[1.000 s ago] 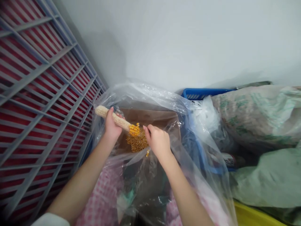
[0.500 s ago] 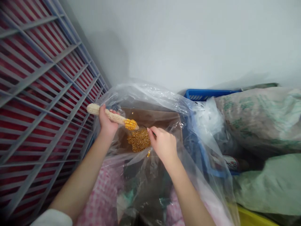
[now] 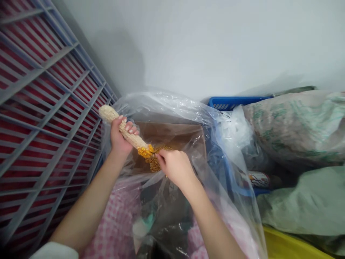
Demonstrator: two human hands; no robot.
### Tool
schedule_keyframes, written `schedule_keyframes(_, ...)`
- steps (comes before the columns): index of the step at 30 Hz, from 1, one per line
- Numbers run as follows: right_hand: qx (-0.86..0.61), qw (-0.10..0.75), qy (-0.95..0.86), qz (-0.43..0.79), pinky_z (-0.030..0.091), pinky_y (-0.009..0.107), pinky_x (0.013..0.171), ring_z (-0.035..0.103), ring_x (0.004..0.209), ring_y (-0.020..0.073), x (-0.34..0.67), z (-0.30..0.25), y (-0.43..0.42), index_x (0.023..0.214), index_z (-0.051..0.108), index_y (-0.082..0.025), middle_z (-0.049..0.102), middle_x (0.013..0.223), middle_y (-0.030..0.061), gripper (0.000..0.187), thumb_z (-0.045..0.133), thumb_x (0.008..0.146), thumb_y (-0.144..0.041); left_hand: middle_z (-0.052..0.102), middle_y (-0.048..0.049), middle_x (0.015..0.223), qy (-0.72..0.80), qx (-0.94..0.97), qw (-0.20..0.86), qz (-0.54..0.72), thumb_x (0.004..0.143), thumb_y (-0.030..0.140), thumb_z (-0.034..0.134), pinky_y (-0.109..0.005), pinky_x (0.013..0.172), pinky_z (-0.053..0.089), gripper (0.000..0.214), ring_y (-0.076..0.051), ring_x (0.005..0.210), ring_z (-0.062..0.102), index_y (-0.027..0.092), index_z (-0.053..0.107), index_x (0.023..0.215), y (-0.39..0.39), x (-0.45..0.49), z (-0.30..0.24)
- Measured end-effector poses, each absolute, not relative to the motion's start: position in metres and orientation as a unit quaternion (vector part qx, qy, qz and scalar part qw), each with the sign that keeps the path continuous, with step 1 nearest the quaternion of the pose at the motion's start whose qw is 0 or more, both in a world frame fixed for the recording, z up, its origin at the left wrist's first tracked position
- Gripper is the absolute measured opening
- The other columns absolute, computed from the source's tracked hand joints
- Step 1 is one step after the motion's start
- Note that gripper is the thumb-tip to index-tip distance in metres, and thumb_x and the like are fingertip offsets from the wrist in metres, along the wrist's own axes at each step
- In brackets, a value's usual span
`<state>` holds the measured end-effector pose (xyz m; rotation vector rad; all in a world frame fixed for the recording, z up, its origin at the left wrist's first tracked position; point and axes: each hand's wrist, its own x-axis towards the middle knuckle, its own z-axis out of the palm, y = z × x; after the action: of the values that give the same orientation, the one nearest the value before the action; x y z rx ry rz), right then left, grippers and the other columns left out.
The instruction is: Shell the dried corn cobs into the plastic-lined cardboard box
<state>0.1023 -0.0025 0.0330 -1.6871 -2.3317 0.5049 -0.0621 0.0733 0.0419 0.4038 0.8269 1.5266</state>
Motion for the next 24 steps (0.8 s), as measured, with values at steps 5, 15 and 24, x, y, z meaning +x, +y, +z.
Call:
schedule_keyframes(5, -0.584, 0.128, -0.763, 0.245, 0.026, 0.023, 0.050, 0.056, 0.053, 0.0116, 0.097, 0.030, -0.005, 0.064, 0.060, -0.020, 0.064, 0.059, 0.0014, 0.029, 0.042, 0.085, -0.028, 0.029, 0.0088, 0.041, 0.342, 0.223, 0.649, 0.642, 0.061, 0.028, 0.063, -0.018, 0.039, 0.026, 0.024, -0.004, 0.034, 0.031, 0.020, 0.041, 0.058, 0.064, -0.055, 0.042)
schedule_keyframes(15, -0.639, 0.141, -0.752, 0.079, 0.016, 0.026, 0.045, 0.056, 0.051, 0.0117, 0.066, 0.000, -0.017, 0.077, 0.058, -0.018, 0.065, 0.065, 0.0045, 0.033, 0.030, 0.091, -0.028, 0.039, 0.0097, 0.046, 0.467, 0.047, 0.498, 0.729, 0.065, 0.031, 0.060, -0.019, 0.043, 0.033, 0.023, -0.004, 0.036, 0.038, 0.019, 0.040, 0.062, 0.075, -0.064, 0.025)
schedule_keyframes(24, -0.589, 0.288, -0.697, 0.291, 0.029, 0.017, 0.052, 0.046, 0.053, 0.0076, 0.100, 0.021, 0.004, 0.068, 0.057, -0.017, 0.055, 0.058, -0.0021, 0.040, 0.033, 0.088, -0.043, 0.035, 0.0098, 0.042, 0.269, 0.081, 0.614, 0.738, 0.075, 0.033, 0.046, -0.017, 0.041, 0.032, 0.021, -0.002, 0.034, 0.037, 0.018, 0.039, 0.063, 0.080, -0.092, 0.044)
